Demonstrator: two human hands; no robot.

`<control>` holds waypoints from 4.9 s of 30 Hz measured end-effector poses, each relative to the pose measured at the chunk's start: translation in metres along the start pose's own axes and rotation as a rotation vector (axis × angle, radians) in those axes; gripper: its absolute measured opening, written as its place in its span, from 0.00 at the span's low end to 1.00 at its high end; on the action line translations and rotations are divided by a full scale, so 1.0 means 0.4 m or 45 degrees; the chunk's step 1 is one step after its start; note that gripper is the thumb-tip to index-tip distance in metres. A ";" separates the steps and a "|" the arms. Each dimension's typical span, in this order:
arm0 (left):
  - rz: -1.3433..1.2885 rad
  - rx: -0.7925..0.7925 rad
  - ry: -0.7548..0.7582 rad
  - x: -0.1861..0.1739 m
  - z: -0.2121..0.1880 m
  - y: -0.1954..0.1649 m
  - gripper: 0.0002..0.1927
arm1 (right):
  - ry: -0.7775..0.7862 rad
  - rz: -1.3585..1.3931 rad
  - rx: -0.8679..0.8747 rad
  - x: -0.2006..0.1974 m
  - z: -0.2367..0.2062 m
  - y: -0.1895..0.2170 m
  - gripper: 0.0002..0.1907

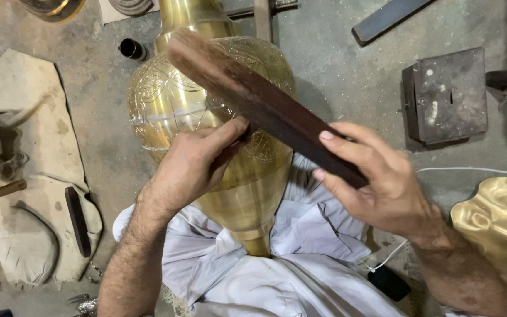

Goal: The person sits cross-legged on the floor with a large engraved brass vessel held between their legs. They hold a small chisel against the brass surface with one hand and strike it with a wooden mallet held in the other hand, repeatedly tapping to carve decorative patterns into the metal, repositioning the chisel across different spots on the vase.

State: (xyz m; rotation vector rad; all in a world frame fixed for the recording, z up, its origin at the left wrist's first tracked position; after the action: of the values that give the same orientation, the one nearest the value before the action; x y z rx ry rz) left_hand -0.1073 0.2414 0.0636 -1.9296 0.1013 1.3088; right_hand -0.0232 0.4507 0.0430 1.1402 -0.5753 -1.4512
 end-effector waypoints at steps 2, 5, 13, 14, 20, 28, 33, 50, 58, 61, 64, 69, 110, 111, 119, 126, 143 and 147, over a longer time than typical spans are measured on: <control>-0.004 0.044 -0.034 -0.007 -0.004 -0.007 0.22 | -0.204 -0.034 -0.029 -0.034 -0.009 0.004 0.27; -0.015 0.064 -0.064 -0.013 -0.006 -0.010 0.22 | -0.298 0.089 -0.042 -0.044 -0.019 -0.003 0.27; -0.006 0.068 -0.081 -0.014 -0.008 -0.013 0.19 | -0.351 0.028 0.036 -0.054 -0.037 -0.009 0.28; 0.000 0.050 -0.063 -0.012 -0.008 -0.010 0.19 | -0.199 -0.017 0.052 -0.033 -0.031 -0.008 0.27; -0.022 0.094 -0.086 -0.018 -0.011 -0.020 0.21 | -0.402 0.049 0.003 -0.064 -0.028 -0.003 0.31; -0.014 0.098 -0.062 -0.019 -0.018 -0.025 0.20 | -0.336 -0.109 -0.056 -0.044 -0.032 0.028 0.33; 0.003 0.030 0.027 0.000 -0.010 -0.011 0.21 | -0.139 -0.160 0.072 -0.009 -0.022 0.008 0.29; -0.007 0.138 -0.001 -0.012 -0.029 -0.030 0.21 | -0.376 -0.089 0.024 -0.033 -0.072 0.037 0.30; 0.008 0.157 0.042 -0.007 -0.029 -0.033 0.21 | -0.341 -0.107 0.057 -0.030 -0.102 0.039 0.31; 0.031 0.158 0.065 -0.001 -0.026 -0.031 0.21 | -0.343 0.073 0.152 -0.013 -0.116 0.013 0.32; 0.050 0.099 0.123 0.010 -0.030 -0.023 0.21 | -0.204 -0.130 0.220 0.009 -0.125 0.008 0.31; 0.066 0.144 0.077 -0.001 -0.030 -0.030 0.21 | -0.152 -0.195 0.118 0.012 -0.106 0.043 0.30; 0.024 0.147 0.240 0.022 0.016 -0.005 0.32 | -0.399 -0.081 0.086 0.003 -0.141 -0.024 0.34; 0.035 0.149 0.247 0.020 0.016 -0.006 0.31 | -0.347 -0.082 0.094 0.014 -0.143 -0.025 0.35; 0.075 0.099 0.364 0.030 0.011 -0.005 0.32 | -0.329 -0.004 0.202 0.047 -0.175 -0.016 0.35; 0.112 0.216 0.372 0.030 0.010 -0.020 0.29 | -0.425 -0.172 0.150 0.071 -0.224 -0.003 0.38; 0.697 0.366 0.827 0.096 0.029 -0.039 0.32 | -0.663 0.116 0.249 0.180 -0.334 -0.012 0.37; 0.786 0.351 0.867 0.126 0.009 -0.021 0.34 | -0.487 -0.048 0.200 0.200 -0.325 -0.021 0.36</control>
State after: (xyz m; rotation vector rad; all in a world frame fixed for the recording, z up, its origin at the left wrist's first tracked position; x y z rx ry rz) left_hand -0.0826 0.2669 0.0266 -2.0865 1.2263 0.8566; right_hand 0.0963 0.4098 -0.0431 1.0002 -0.9517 -1.6941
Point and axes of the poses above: each hand's wrist, its own z-axis towards the middle knuckle, its own x-axis out of the palm, y = z × x, the point moved 8 cm from there along z, towards the middle knuckle, and after that the axes turned 4 degrees about z, right-handed, at the moved point
